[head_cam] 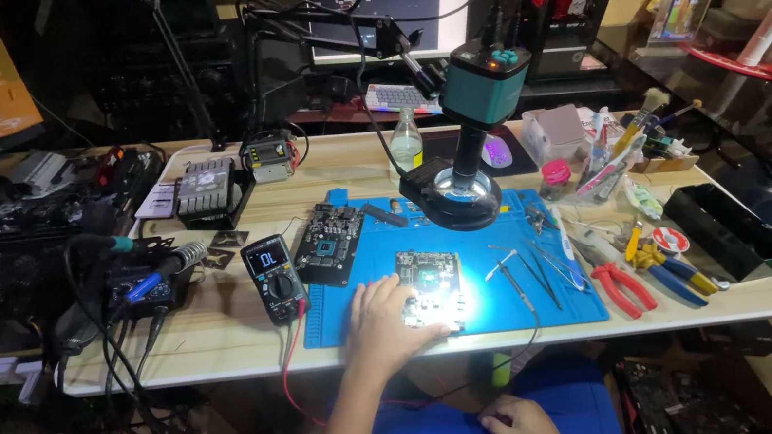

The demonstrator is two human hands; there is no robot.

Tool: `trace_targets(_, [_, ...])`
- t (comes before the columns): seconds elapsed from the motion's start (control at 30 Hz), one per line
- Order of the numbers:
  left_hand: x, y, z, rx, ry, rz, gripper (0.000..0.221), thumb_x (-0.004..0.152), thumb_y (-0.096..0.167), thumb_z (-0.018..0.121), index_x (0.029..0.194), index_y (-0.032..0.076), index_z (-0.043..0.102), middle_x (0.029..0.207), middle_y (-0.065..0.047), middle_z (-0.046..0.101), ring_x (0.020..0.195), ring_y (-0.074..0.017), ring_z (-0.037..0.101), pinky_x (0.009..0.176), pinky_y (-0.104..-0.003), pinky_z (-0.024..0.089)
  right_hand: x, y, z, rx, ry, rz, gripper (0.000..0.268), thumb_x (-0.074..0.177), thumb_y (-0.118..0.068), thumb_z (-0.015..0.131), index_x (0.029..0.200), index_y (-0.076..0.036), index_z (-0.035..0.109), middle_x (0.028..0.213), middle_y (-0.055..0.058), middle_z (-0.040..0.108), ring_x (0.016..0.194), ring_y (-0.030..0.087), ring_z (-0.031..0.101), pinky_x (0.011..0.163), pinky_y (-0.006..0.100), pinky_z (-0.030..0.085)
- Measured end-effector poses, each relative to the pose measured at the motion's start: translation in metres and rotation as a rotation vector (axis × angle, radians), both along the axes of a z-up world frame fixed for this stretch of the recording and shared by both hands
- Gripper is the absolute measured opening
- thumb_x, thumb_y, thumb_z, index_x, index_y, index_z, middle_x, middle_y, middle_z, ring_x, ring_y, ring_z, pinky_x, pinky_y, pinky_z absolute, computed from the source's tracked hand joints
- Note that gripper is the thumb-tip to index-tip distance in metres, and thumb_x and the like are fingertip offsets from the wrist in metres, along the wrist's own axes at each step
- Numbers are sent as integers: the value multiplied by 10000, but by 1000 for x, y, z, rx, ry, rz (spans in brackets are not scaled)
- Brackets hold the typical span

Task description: Testing components on a circuit board using a digital multimeter and a microscope at a repair bench.

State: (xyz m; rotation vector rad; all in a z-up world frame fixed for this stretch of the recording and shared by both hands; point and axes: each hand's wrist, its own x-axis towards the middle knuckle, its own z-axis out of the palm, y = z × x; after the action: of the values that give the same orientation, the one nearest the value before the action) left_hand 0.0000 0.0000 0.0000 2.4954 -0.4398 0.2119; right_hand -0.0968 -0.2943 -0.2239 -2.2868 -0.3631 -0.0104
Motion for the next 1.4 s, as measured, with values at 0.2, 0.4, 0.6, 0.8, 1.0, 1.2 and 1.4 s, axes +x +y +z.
trace_targets(0.2, [-2,0,7,18,36,-4,792,721,753,881,1282,212,742,1656,-99,547,1590,-283,419,1367,-539,145,-1,2,5,-31,16,-16,224,928,-342,759,993,-205,923,949,-24,904,906,159,833,835,303,608])
trace_targets(0.4, [-3,0,7,14,23,2,780,711,735,905,1261,204,749,1647,-99,560,1586,-276,429,1366,-532,153,-3,4,11,-40,75,-47,217,921,-342,767,983,-207,925,976,-35,910,941,145,842,860,289,614])
trace_targets(0.6, [-1,0,2,-6,9,2,777,687,720,922,1251,216,747,1639,-105,567,1580,-278,437,1360,-537,151,-9,7,22,-6,81,-10,158,894,-268,788,979,-243,918,993,-69,928,925,107,844,870,266,611])
trace_targets(0.8, [6,-1,-12,-9,-88,3,813,634,772,913,1199,206,762,1595,-128,612,1543,-296,486,1325,-556,194,-24,21,163,122,-31,164,131,955,-194,804,1007,-182,923,990,-54,934,911,84,821,869,265,601])
trace_targets(1.0, [9,-2,-31,-76,-222,50,837,592,815,917,1200,253,794,1490,-83,713,1469,-297,600,1310,-577,290,50,-13,218,-47,-501,-114,286,1013,-231,762,751,-133,704,618,105,637,615,319,667,615,401,527])
trace_targets(1.2, [9,-2,-35,-107,-254,42,819,601,773,927,1215,250,783,1518,-75,704,1475,-286,599,1319,-554,287,119,-33,201,-245,-703,-362,228,937,-301,891,1138,-223,817,829,-9,606,830,247,699,810,373,579])
trace_targets(1.4, [8,-2,-30,-119,-232,38,770,614,734,943,1178,234,784,1517,-84,705,1479,-285,598,1329,-539,269,118,-29,189,-301,-666,-398,236,920,-295,888,1123,-192,825,846,47,628,887,320,719,858,451,600])
